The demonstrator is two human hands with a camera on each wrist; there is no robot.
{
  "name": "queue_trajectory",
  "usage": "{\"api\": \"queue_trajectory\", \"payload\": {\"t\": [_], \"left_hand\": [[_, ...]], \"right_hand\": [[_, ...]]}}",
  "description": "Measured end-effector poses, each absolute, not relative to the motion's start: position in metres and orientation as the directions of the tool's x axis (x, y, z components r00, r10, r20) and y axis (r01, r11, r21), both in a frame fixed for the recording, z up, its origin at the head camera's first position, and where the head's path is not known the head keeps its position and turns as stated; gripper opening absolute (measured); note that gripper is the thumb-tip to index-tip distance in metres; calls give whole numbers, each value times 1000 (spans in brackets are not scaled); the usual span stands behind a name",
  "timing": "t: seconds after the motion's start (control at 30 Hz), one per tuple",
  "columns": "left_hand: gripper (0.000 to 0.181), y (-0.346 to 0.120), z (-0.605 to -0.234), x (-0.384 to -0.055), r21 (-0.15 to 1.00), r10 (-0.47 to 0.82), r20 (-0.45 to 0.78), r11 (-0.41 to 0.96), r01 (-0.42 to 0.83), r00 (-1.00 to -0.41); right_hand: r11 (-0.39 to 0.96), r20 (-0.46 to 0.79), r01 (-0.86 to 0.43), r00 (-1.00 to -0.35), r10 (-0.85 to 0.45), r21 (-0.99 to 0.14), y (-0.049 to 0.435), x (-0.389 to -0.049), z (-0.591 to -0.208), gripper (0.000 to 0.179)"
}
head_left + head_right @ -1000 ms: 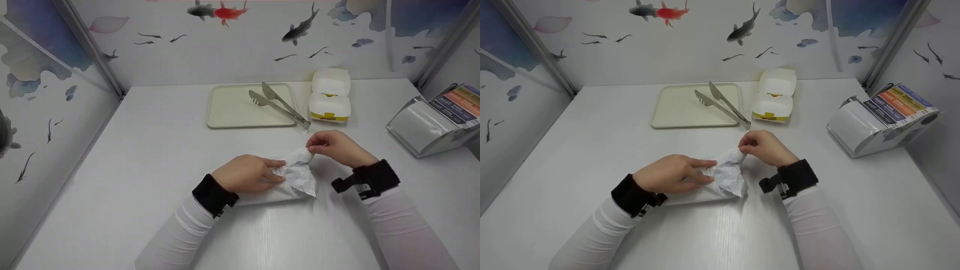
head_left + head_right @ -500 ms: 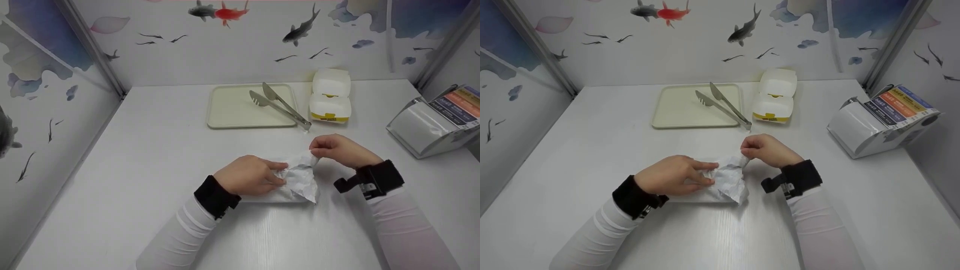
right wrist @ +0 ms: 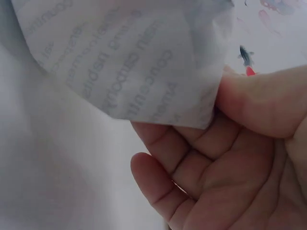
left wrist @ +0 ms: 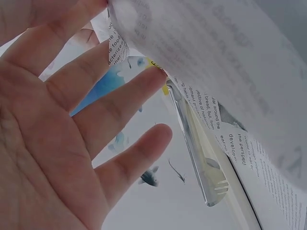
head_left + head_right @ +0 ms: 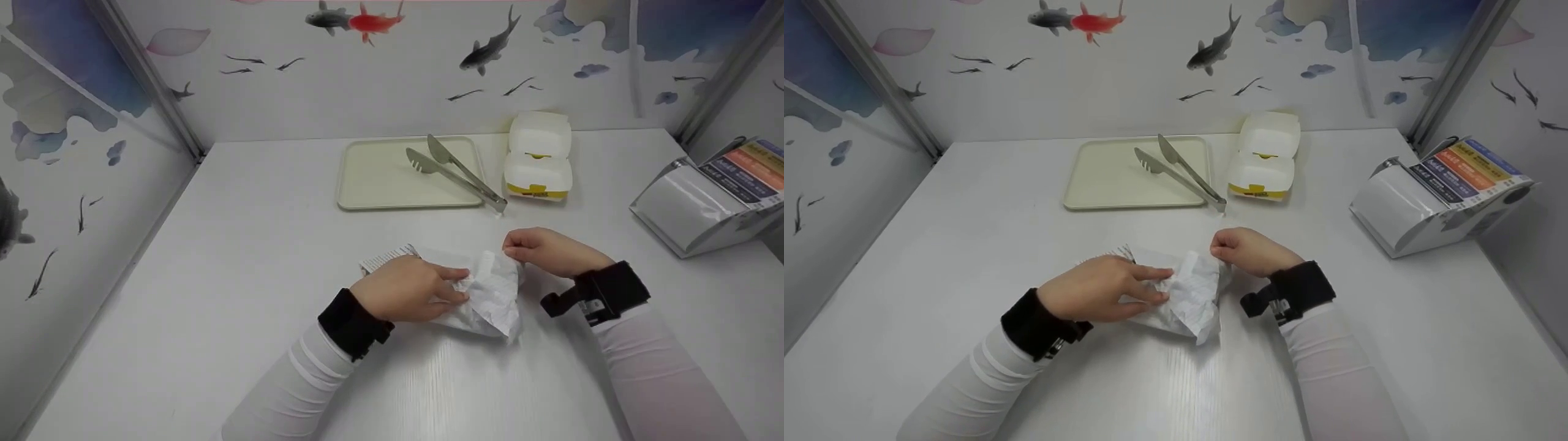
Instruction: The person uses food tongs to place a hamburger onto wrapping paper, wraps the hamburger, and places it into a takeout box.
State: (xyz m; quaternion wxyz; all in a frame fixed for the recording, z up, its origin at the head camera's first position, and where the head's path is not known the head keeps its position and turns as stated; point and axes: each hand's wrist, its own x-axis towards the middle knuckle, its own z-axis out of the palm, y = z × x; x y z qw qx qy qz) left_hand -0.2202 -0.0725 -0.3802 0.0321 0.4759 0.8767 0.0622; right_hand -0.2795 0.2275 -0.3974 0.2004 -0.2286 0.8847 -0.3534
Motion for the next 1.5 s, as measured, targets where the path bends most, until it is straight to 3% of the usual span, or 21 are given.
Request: {"api": "queue_trajectory", "payload": {"t": [0.23, 0.47, 0.7, 0.9, 1.2, 1.5], "left_hand": [[32, -72, -381, -220, 141, 835, 1, 545, 827, -551], [35, -70, -382, -219, 120, 835, 5, 545, 830, -550], [39, -69, -384, -219, 23, 835, 25, 549, 836, -549], [40, -68, -386, -220, 11, 834, 27, 551, 834, -551], [42, -69, -388, -220, 7, 819, 33, 574, 819, -573], [42, -71, -385, -221, 28, 812, 5, 583, 812, -583]], "right_hand": [[662, -195, -213, -851, -487, -719, 228, -280, -394, 20], [701, -5, -284, -925, -380, -654, 227, -260, -360, 29], [733, 133, -459, -879, -459, -502, 224, -228, -330, 47], [745, 74, -541, -825, -560, -389, 209, -218, -331, 48], [741, -54, -548, -789, -612, -388, 193, -229, -353, 50], [759, -76, -546, -792, -605, -354, 190, -232, -360, 50]]}}
